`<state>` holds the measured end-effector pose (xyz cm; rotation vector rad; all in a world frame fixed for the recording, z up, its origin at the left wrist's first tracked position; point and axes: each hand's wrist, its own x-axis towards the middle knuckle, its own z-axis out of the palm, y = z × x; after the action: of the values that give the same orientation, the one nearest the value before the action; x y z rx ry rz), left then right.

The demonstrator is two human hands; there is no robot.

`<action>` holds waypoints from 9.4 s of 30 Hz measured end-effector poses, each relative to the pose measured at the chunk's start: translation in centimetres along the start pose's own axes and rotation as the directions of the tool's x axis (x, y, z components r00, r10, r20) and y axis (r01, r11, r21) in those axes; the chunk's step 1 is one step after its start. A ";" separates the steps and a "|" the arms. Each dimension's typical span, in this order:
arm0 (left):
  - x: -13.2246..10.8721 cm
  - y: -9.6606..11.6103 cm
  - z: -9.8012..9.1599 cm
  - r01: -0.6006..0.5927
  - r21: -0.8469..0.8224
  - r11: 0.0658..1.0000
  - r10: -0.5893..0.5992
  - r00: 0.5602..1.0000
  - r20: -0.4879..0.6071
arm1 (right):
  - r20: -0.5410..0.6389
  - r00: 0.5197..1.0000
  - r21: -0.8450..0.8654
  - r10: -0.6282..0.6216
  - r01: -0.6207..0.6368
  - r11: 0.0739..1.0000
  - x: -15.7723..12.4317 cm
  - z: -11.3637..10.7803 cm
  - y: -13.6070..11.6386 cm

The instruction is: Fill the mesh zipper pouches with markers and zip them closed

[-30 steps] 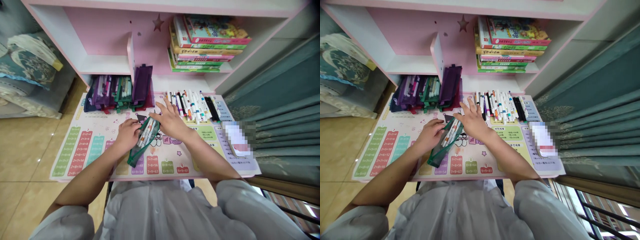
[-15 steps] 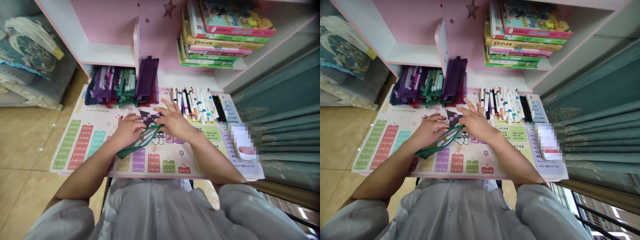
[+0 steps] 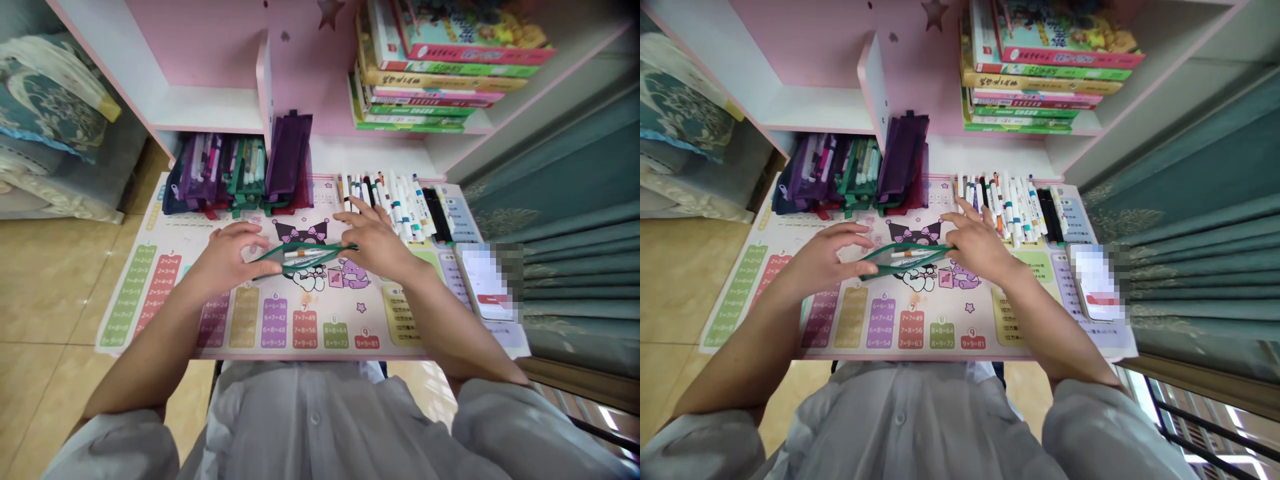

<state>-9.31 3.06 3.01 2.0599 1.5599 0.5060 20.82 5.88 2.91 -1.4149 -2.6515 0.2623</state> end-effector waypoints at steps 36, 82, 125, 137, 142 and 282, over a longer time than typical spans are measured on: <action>0.5 -1.7 1.8 -0.128 0.093 0.987 0.140 0.980 -0.139 | -0.198 0.979 0.250 -0.056 0.105 0.962 5.1 2.2 -9.9; 0.2 -2.2 1.6 -0.181 0.091 0.979 0.196 0.960 -0.200 | -0.006 0.998 0.342 0.063 -0.057 0.938 5.7 1.5 -8.7; 0.1 -2.5 1.6 -0.177 0.094 0.980 0.191 0.965 -0.178 | 0.086 0.991 0.327 0.099 -0.122 0.937 5.6 0.4 -7.6; 0.1 -2.8 1.7 -0.194 0.108 0.975 0.212 0.959 -0.188 | 0.133 0.984 0.321 0.116 -0.154 0.934 5.6 0.0 -7.1; 0.2 -2.8 1.8 -0.190 0.116 0.975 0.209 0.960 -0.187 | 0.153 0.980 0.316 0.126 -0.169 0.934 5.7 -0.3 -7.1; 0.3 -3.1 0.9 -0.158 0.145 0.977 0.184 0.965 -0.189 | 0.250 0.956 0.112 0.150 -0.182 0.977 4.6 -2.4 -2.1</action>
<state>-11.13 3.85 0.46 2.3179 1.5691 0.7143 17.06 8.78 5.87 -1.6586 -2.6358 0.6575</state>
